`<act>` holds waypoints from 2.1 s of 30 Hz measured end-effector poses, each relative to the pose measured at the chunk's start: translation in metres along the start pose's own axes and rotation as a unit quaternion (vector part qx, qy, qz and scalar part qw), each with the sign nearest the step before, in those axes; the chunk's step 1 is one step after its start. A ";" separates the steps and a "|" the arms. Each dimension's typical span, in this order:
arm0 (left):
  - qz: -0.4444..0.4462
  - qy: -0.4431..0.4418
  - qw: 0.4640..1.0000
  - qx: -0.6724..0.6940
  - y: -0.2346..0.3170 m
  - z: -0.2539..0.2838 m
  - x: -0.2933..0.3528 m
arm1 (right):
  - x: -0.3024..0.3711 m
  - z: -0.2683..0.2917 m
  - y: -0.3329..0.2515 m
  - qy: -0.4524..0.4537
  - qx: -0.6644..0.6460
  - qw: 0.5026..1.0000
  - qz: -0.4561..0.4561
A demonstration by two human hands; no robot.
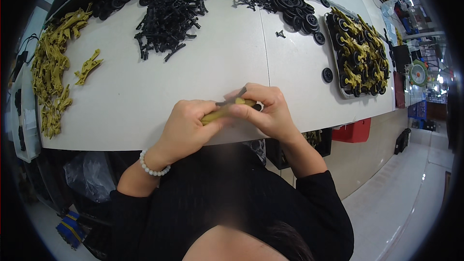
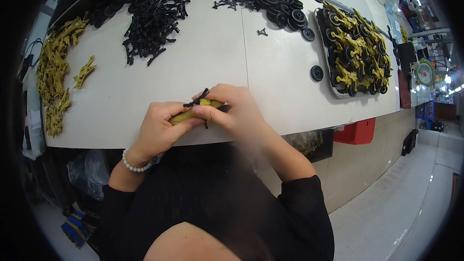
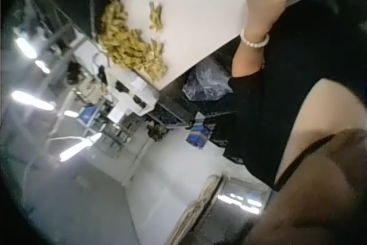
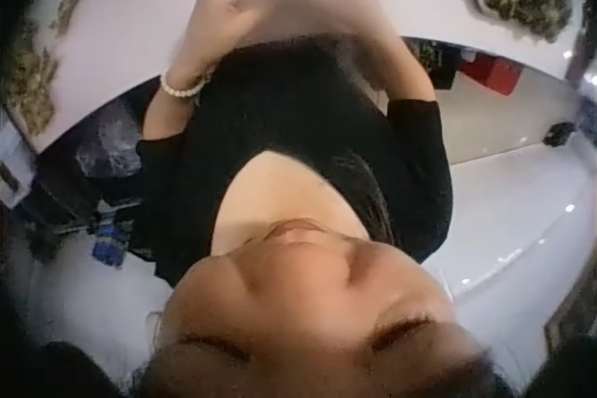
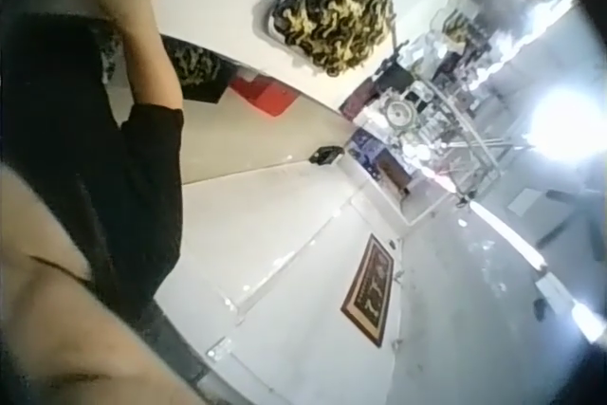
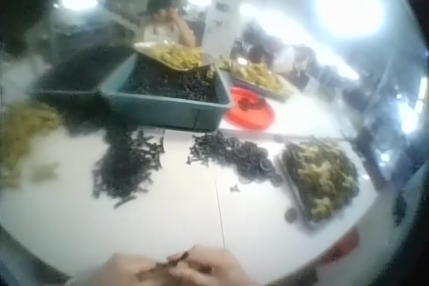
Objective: The person assembles toy motorcycles by attaching wheels and black plastic parts into motorcycle frame halves, pressing the frame pieces together, and placing the assembled motorcycles onto a metal tray.
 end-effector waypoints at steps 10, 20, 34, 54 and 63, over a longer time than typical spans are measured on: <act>-0.074 0.166 0.895 0.406 -0.012 -0.010 0.001 | 0.004 -0.017 0.010 0.046 -0.107 0.993 0.022; -0.137 0.221 0.894 0.364 -0.013 -0.021 0.002 | -0.001 -0.028 0.004 0.111 -0.084 0.982 0.128; -0.029 0.121 0.963 0.239 -0.003 -0.020 -0.003 | 0.010 0.016 -0.006 0.059 -0.031 0.998 0.022; -0.050 0.112 0.992 0.038 -0.004 -0.017 -0.016 | 0.235 0.441 0.095 0.700 -0.153 0.692 0.087; -0.049 0.114 0.992 -0.029 -0.003 -0.019 -0.019 | 0.189 0.499 0.127 0.705 -0.096 0.702 -0.025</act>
Point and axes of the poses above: each hand's wrist, its own x-axis away from the middle knuckle, its own z-axis out of the back of the hand, y = z × x, the point moved 2 cm from there along -x, towards the middle knuckle, and after that the axes turned 11 degrees about -y, right-handed, at the moved point
